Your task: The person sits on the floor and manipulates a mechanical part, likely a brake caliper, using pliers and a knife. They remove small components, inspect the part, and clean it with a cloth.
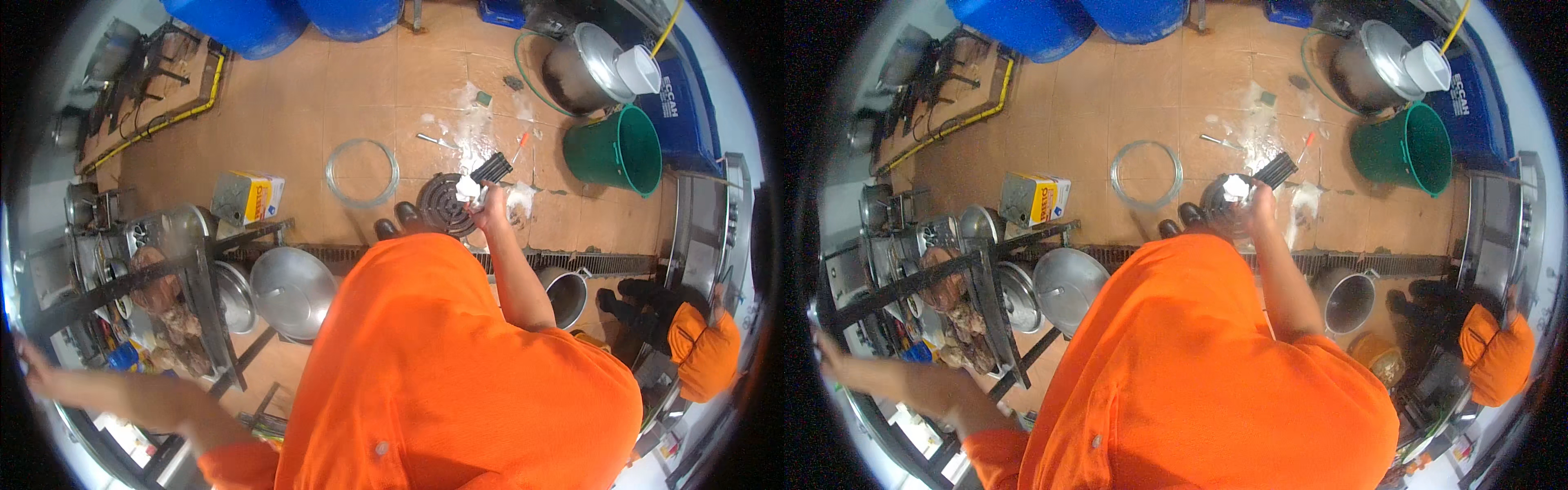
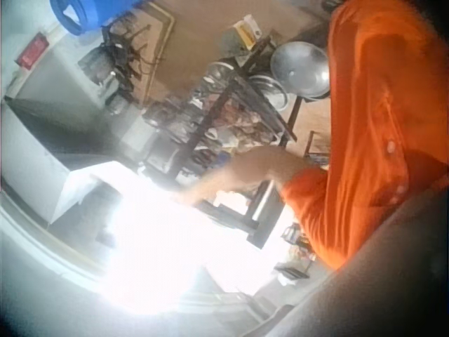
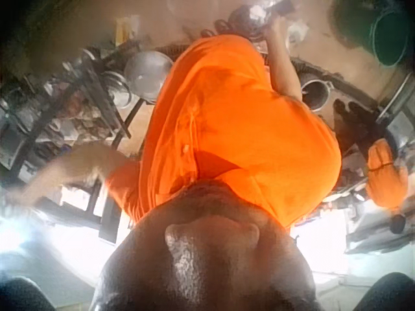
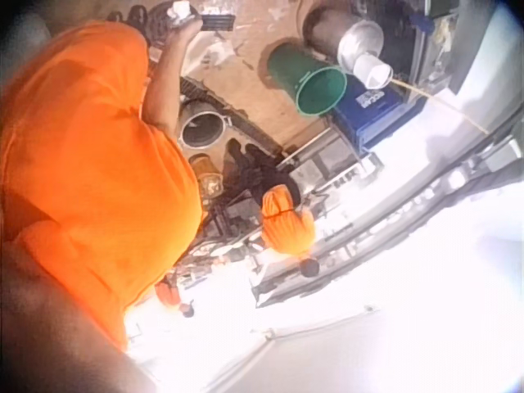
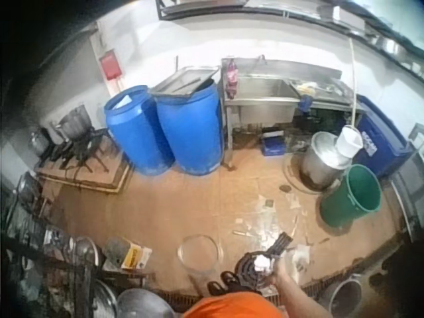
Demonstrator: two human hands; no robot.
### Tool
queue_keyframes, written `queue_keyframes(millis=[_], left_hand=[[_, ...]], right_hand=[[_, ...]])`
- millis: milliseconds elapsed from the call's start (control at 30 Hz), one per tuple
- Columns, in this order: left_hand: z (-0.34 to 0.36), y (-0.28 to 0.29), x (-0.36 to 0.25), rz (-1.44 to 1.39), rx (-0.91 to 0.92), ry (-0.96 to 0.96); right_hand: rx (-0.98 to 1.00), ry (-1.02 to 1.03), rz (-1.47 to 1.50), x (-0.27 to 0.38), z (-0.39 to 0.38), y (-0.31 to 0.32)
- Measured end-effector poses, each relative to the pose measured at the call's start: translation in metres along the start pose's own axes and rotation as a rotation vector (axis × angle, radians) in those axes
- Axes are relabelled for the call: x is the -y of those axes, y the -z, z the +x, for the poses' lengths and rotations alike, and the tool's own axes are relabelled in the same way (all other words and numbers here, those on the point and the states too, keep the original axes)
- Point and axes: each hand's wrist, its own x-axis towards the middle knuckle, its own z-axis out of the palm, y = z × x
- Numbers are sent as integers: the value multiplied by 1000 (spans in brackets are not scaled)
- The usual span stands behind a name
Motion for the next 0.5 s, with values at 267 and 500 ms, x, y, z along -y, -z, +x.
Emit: queue_keyframes(millis=[267,500], left_hand=[[-281,-191,348,-1021,56,1214],[-412,-285,478,-678,159,1812]], right_hand=[[-92,329,-185,10,11,10],[-186,426,-278,19,-7,40]])
